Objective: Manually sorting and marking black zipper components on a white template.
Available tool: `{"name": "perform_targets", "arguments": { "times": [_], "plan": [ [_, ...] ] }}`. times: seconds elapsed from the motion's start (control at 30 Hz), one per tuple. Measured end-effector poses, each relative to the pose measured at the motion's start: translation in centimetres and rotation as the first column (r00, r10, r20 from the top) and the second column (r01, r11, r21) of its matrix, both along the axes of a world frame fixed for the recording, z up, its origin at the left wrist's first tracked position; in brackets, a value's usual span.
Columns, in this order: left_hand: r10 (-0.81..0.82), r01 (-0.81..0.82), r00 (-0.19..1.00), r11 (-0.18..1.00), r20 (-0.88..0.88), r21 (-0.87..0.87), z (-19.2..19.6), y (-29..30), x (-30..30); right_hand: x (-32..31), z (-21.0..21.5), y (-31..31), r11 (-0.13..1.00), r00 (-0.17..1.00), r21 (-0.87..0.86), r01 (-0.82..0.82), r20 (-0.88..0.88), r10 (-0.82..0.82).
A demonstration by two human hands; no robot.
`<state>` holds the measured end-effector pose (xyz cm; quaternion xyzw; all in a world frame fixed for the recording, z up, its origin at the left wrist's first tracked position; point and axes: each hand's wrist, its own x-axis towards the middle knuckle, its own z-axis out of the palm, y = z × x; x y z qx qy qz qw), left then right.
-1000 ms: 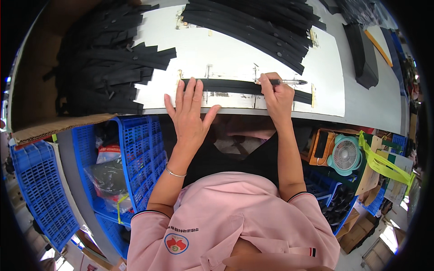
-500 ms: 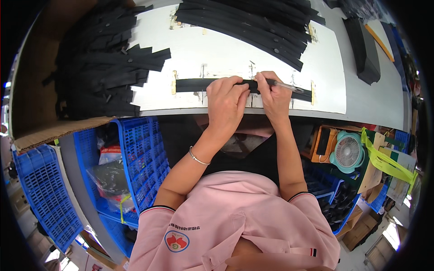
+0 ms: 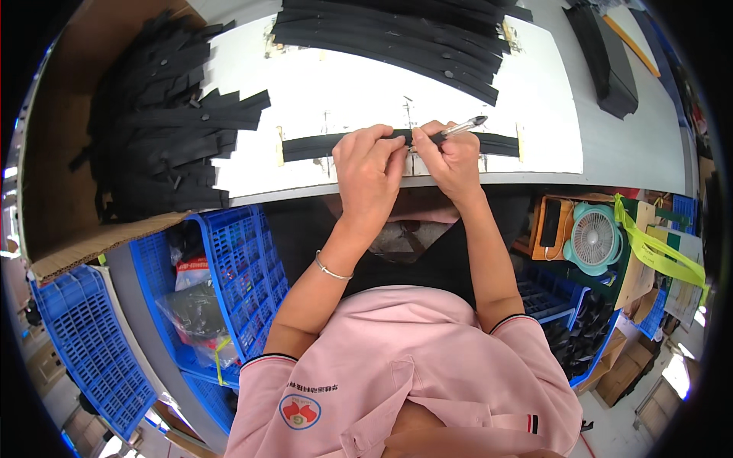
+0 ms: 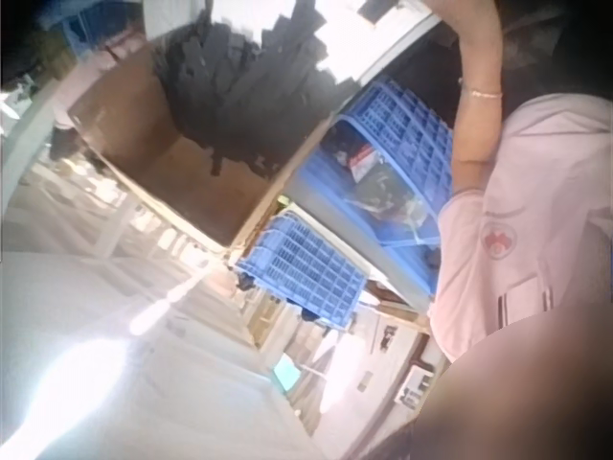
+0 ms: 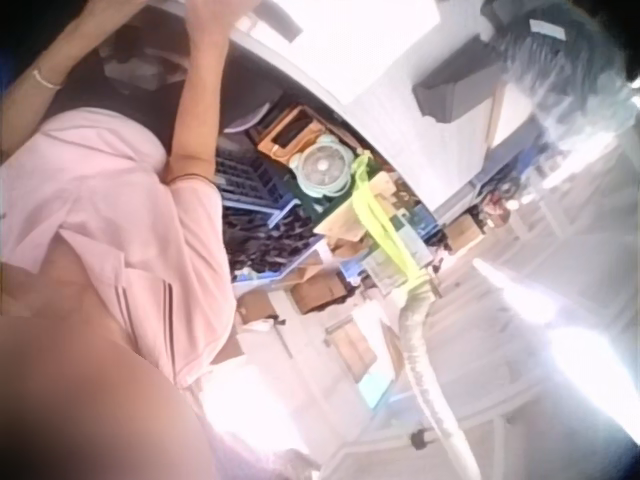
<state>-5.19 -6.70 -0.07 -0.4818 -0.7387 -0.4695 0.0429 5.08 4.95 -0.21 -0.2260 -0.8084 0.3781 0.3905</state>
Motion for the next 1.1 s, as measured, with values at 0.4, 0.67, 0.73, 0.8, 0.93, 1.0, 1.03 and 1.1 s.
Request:
{"name": "perform_targets", "arguments": {
  "times": [0.4,0.67,0.73,0.8,0.93,1.0,1.03,1.1],
  "plan": [
    [-0.008,0.007,1.000,0.999,-0.030,-0.039,0.1,-0.1,0.1,7.5,1.8,3.1,0.871,0.951,-0.408,0.274,-0.021,-0.309],
    [0.021,-0.024,0.999,0.995,-0.033,-0.101,0.1,-0.2,0.1,7.3,1.8,4.8,0.871,0.960,-0.406,0.275,0.062,-0.275],
    [0.023,-0.027,0.999,0.993,-0.039,-0.113,0.2,-0.2,0.1,7.3,1.7,4.7,0.878,0.956,-0.383,0.289,0.061,-0.288],
    [0.027,-0.033,0.999,0.991,-0.046,-0.127,0.2,-0.1,0.2,7.2,1.8,5.2,0.881,0.957,-0.377,0.284,0.064,-0.282],
    [0.026,-0.030,0.999,0.992,-0.035,-0.126,0.2,0.0,0.4,7.8,2.2,6.1,0.890,0.965,-0.377,0.256,0.157,-0.211],
    [0.033,-0.036,0.999,0.992,-0.022,-0.120,0.1,0.0,0.3,7.8,2.3,4.8,0.910,0.963,-0.319,0.266,0.054,-0.263],
    [0.036,-0.039,0.999,0.992,-0.026,-0.123,0.1,-0.1,0.3,7.9,2.0,4.2,0.922,0.951,-0.267,0.279,-0.054,-0.303],
    [0.044,-0.048,0.999,0.990,-0.031,-0.130,0.1,-0.1,0.4,9.3,1.2,4.0,0.942,0.947,-0.096,0.321,0.001,-0.322]
  ]
}}
